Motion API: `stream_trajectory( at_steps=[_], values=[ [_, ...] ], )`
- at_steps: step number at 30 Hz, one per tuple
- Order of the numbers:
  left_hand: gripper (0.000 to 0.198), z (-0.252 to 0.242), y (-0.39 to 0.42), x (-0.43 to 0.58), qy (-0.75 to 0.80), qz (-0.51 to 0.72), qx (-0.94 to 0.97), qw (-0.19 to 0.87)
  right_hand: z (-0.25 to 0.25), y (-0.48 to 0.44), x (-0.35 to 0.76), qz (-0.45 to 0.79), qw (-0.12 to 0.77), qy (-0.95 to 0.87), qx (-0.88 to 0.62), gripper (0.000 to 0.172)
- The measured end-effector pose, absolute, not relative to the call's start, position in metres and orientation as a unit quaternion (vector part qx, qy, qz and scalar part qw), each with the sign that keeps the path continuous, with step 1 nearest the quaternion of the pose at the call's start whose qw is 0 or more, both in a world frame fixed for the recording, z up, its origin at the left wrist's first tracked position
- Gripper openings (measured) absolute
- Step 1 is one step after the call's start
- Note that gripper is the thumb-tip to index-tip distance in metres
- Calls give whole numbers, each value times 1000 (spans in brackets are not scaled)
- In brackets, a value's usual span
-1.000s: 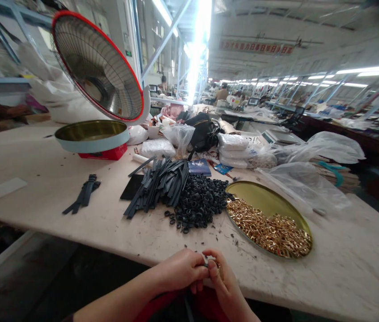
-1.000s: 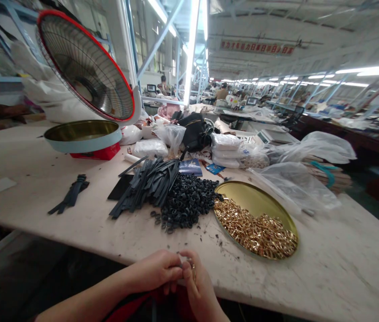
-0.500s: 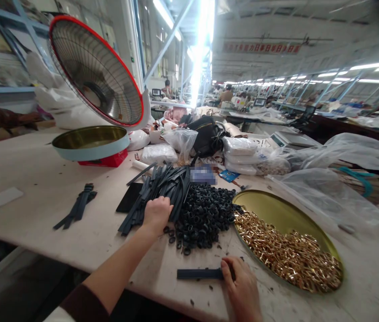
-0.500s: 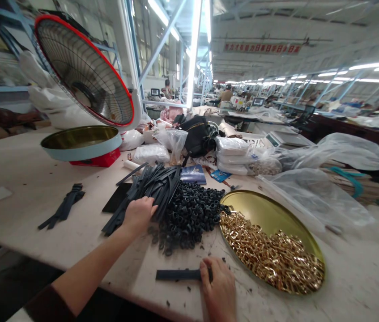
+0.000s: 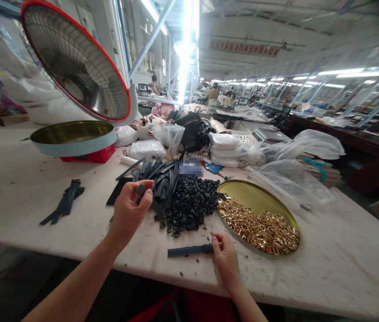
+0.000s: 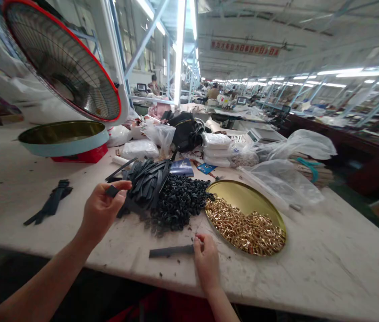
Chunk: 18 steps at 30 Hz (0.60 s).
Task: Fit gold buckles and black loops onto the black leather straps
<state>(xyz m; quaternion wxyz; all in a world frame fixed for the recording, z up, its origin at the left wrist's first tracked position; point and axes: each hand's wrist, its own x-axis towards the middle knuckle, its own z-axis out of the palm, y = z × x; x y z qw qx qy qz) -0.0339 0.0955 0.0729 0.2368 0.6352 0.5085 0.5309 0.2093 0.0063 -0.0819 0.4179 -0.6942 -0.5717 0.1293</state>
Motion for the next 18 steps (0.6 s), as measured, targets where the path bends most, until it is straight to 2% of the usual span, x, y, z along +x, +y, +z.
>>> stream_trajectory(
  at_steps=[3, 5, 7, 9, 14, 18],
  values=[
    [24, 64, 72, -30, 476, 487, 576, 452, -79, 17, 213, 112, 410, -580, -695, 22],
    [29, 49, 60, -23, 487, 392, 553, 551, -73, 30, 213, 108, 393, -595, -693, 19],
    [26, 36, 49, -15, 479, 311, 538, 620, -67, 45, 210, 108, 370, -608, -694, 17],
    [28, 27, 40, -7, 462, 265, 522, 666, -64, 60, 207, 111, 348, -613, -701, 14],
    [64, 20, 33, 4, 443, 236, 456, 735, -67, 79, 202, 145, 311, -600, -723, 9],
    [67, 11, 42, 7, 438, 232, 411, 765, -68, 73, 214, 197, 314, -584, -723, 20]
  ],
)
